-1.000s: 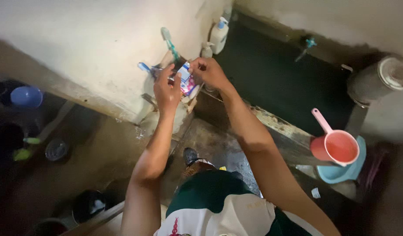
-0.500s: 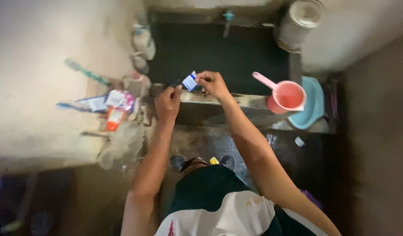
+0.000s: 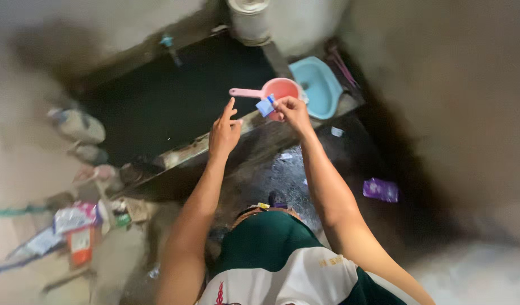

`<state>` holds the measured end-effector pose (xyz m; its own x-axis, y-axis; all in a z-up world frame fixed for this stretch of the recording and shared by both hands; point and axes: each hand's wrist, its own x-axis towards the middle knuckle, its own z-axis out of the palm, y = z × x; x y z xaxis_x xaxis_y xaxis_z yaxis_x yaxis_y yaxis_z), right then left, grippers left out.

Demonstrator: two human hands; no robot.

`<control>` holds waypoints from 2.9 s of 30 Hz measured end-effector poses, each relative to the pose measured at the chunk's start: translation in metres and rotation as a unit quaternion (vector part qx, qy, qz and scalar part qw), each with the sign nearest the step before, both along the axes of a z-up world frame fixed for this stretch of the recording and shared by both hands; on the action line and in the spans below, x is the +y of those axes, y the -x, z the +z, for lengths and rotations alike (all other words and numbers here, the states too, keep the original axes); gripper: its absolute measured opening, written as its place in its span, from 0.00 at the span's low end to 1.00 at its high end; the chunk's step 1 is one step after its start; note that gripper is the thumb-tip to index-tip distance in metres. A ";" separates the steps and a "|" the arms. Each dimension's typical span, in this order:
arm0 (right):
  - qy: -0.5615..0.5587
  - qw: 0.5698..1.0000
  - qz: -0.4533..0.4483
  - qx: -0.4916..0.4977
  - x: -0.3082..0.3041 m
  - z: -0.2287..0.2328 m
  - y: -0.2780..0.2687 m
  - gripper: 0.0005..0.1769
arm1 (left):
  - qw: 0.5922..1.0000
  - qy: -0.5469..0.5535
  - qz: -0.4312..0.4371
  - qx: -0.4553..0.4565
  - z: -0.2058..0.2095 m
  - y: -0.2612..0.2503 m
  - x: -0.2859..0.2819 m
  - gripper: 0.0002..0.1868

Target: The person opens several packets of detergent and soap, picks up a small brush, and scrubs the floor near a toilet before rinsing the area with water from a pink bucket.

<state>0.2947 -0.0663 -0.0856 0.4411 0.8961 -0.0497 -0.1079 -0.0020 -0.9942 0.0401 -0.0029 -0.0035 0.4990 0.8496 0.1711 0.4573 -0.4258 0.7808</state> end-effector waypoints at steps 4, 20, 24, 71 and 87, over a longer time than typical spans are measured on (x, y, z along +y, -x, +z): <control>0.035 0.989 -0.137 0.045 -0.069 -0.021 -0.061 0.07 | 0.996 0.010 -0.085 -0.011 -0.011 -0.044 -0.005 0.39; 0.159 0.824 -0.530 0.121 -0.302 -0.057 -0.061 0.05 | 0.959 0.012 -0.283 0.032 -0.071 -0.103 -0.035 0.35; 0.142 0.814 -0.550 0.122 -0.304 -0.059 -0.047 0.05 | 0.956 0.021 -0.289 0.055 -0.069 -0.096 -0.038 0.32; -0.036 0.972 0.234 -0.006 0.129 0.022 0.106 0.07 | 0.962 -0.031 0.267 0.047 -0.056 0.104 0.000 0.16; 0.009 0.952 0.301 -0.045 0.137 0.057 0.158 0.12 | 0.933 -0.069 0.346 0.063 -0.048 0.143 -0.018 0.14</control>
